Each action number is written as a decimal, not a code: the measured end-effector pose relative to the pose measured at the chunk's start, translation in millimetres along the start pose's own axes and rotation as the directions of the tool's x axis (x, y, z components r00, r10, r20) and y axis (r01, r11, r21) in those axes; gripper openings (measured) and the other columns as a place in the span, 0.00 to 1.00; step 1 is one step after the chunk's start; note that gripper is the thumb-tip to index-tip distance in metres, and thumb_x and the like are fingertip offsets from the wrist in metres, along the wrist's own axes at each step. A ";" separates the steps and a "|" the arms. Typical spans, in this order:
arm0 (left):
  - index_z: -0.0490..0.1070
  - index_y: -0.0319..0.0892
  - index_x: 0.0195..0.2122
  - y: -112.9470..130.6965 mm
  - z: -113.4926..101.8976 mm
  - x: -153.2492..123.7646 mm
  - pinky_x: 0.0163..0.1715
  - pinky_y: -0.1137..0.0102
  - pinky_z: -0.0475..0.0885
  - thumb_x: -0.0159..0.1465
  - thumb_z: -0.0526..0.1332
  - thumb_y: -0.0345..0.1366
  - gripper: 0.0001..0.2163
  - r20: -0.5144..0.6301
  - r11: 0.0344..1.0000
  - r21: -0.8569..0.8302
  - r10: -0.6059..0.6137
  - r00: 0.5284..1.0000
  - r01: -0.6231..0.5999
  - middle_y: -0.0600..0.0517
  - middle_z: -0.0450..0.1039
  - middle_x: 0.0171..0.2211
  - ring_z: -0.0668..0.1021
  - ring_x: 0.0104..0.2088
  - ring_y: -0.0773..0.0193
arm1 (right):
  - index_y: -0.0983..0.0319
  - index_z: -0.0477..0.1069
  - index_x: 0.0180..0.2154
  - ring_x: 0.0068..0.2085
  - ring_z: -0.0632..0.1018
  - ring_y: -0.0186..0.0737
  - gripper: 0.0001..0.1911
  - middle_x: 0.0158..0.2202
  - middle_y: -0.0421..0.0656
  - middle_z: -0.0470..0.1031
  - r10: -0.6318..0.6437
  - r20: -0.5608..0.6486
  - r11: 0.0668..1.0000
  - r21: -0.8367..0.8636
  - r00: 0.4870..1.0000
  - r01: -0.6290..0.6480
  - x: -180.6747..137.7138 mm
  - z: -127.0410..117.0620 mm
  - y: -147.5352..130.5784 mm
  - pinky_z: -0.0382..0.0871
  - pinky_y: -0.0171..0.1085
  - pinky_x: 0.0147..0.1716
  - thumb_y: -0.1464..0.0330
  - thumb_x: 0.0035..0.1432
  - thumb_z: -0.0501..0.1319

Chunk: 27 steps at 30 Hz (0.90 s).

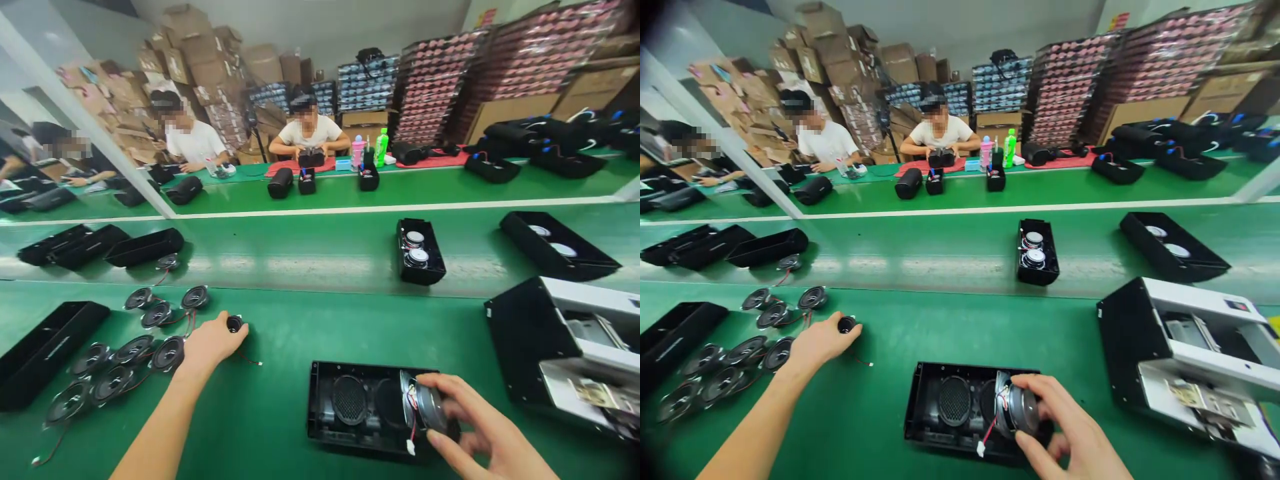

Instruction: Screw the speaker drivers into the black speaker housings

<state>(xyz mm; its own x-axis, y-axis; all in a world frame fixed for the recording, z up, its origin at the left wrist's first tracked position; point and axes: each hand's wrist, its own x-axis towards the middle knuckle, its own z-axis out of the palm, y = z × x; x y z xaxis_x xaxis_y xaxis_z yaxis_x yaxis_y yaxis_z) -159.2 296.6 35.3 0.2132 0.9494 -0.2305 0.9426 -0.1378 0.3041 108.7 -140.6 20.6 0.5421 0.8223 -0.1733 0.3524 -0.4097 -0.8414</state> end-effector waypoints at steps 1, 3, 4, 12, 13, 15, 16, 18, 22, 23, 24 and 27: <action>0.76 0.40 0.50 -1.1 -0.2 -2.6 0.53 0.51 0.78 0.70 0.69 0.49 0.17 -0.008 0.998 -0.060 0.016 1.000 -0.016 0.47 0.79 0.47 0.82 0.48 0.54 | 0.52 0.76 0.63 0.39 0.86 0.41 0.24 0.62 0.50 0.78 0.028 0.014 1.000 0.006 1.000 -0.028 -2.1 1.1 -6.4 0.84 0.34 0.37 0.55 0.68 0.65; 0.74 0.41 0.52 -4.2 -0.3 -12.4 0.50 0.54 0.80 0.68 0.69 0.52 0.21 -0.029 0.970 -0.228 0.081 0.996 -0.086 0.47 0.80 0.47 0.82 0.47 0.54 | 0.54 0.74 0.64 0.36 0.85 0.40 0.26 0.56 0.49 0.82 0.067 0.039 0.997 0.024 0.997 -0.068 -5.7 2.8 -13.7 0.83 0.33 0.35 0.56 0.67 0.65; 0.72 0.43 0.55 -5.8 1.2 -19.4 0.48 0.56 0.81 0.65 0.68 0.55 0.25 -0.041 0.937 -0.324 0.124 0.991 -0.131 0.46 0.80 0.48 0.83 0.47 0.54 | 0.54 0.74 0.64 0.34 0.84 0.39 0.27 0.53 0.49 0.83 0.083 0.049 0.996 0.037 0.995 -0.085 -7.0 3.2 -14.9 0.83 0.32 0.33 0.56 0.67 0.65; 0.63 0.44 0.67 -13.7 67.2 -87.7 0.54 0.61 0.82 0.62 0.62 0.63 0.38 -0.165 0.721 -0.644 0.193 0.967 -0.254 0.43 0.78 0.56 0.84 0.53 0.52 | 0.55 0.79 0.59 0.27 0.84 0.39 0.25 0.41 0.46 0.85 -0.021 -0.082 0.999 0.036 0.996 0.024 -4.6 5.8 -4.7 0.83 0.33 0.32 0.52 0.66 0.66; 0.66 0.44 0.65 -16.2 73.5 -94.0 0.56 0.60 0.81 0.63 0.62 0.62 0.36 -0.189 0.735 -0.625 0.186 0.964 -0.264 0.42 0.78 0.57 0.83 0.54 0.51 | 0.55 0.80 0.58 0.25 0.82 0.38 0.25 0.39 0.45 0.85 -0.054 -0.119 0.998 0.014 0.991 0.057 -4.5 6.4 -4.2 0.83 0.32 0.30 0.52 0.65 0.66; 0.71 0.45 0.60 -22.2 78.7 -104.4 0.60 0.55 0.78 0.63 0.64 0.59 0.30 -0.239 0.777 -0.554 0.194 0.952 -0.297 0.42 0.76 0.58 0.81 0.58 0.48 | 0.54 0.81 0.58 0.22 0.80 0.36 0.25 0.36 0.43 0.84 -0.106 -0.179 0.994 -0.052 0.978 0.098 -4.8 6.7 -3.7 0.82 0.32 0.28 0.50 0.64 0.67; 0.73 0.46 0.57 -25.3 77.9 -108.4 0.62 0.53 0.76 0.62 0.65 0.57 0.27 -0.261 0.801 -0.509 0.205 0.943 -0.314 0.42 0.75 0.59 0.79 0.59 0.46 | 0.54 0.80 0.58 0.22 0.79 0.35 0.26 0.35 0.42 0.84 -0.131 -0.192 0.989 -0.093 0.973 0.115 -4.9 6.3 -3.5 0.82 0.32 0.27 0.50 0.64 0.67; 0.75 0.47 0.54 -30.1 72.6 -114.0 0.65 0.47 0.71 0.61 0.65 0.55 0.25 -0.288 0.846 -0.417 0.224 0.931 -0.333 0.41 0.76 0.58 0.77 0.61 0.41 | 0.53 0.79 0.60 0.21 0.79 0.35 0.26 0.32 0.40 0.83 -0.187 -0.208 0.973 -0.172 0.960 0.152 -4.2 4.9 -3.3 0.82 0.31 0.28 0.50 0.65 0.67; 0.75 0.47 0.56 -32.7 62.3 -116.3 0.64 0.37 0.70 0.59 0.64 0.55 0.27 -0.263 0.902 -0.296 0.238 0.935 -0.313 0.40 0.79 0.57 0.76 0.62 0.33 | 0.50 0.80 0.59 0.19 0.75 0.33 0.23 0.30 0.37 0.81 -0.292 -0.220 0.935 -0.270 0.931 0.230 0.9 2.7 -7.8 0.77 0.29 0.22 0.51 0.66 0.68; 0.76 0.46 0.56 -32.3 60.6 -116.0 0.63 0.37 0.72 0.59 0.63 0.55 0.28 -0.251 0.909 -0.284 0.237 0.939 -0.305 0.39 0.79 0.57 0.77 0.61 0.32 | 0.48 0.81 0.58 0.20 0.76 0.33 0.22 0.33 0.37 0.83 -0.318 -0.225 0.923 -0.297 0.921 0.246 2.4 2.3 -10.5 0.77 0.29 0.21 0.51 0.65 0.69; 0.76 0.46 0.55 -31.9 58.7 -116.0 0.60 0.37 0.74 0.58 0.63 0.56 0.28 -0.240 0.914 -0.280 0.231 0.943 -0.295 0.39 0.80 0.56 0.79 0.58 0.32 | 0.47 0.81 0.58 0.22 0.78 0.34 0.22 0.37 0.37 0.85 -0.345 -0.225 0.908 -0.325 0.911 0.263 3.6 1.6 -13.5 0.79 0.29 0.23 0.51 0.65 0.69; 0.77 0.46 0.53 -29.7 48.2 -120.8 0.45 0.43 0.84 0.59 0.63 0.58 0.27 -0.204 0.914 -0.311 0.203 0.958 -0.260 0.40 0.81 0.53 0.86 0.43 0.39 | 0.45 0.82 0.57 0.38 0.88 0.42 0.21 0.48 0.38 0.87 -0.383 -0.208 0.879 -0.383 0.900 0.285 4.2 -3.5 -20.3 0.86 0.34 0.39 0.52 0.65 0.70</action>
<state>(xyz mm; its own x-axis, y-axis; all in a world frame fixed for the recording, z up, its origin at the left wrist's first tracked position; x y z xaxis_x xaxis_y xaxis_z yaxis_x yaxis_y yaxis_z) -200.6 172.4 9.5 0.3426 0.9390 0.0295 0.7264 -0.2847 0.6255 106.5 -130.3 38.8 0.5116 0.8148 0.2726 0.7565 -0.2766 -0.5927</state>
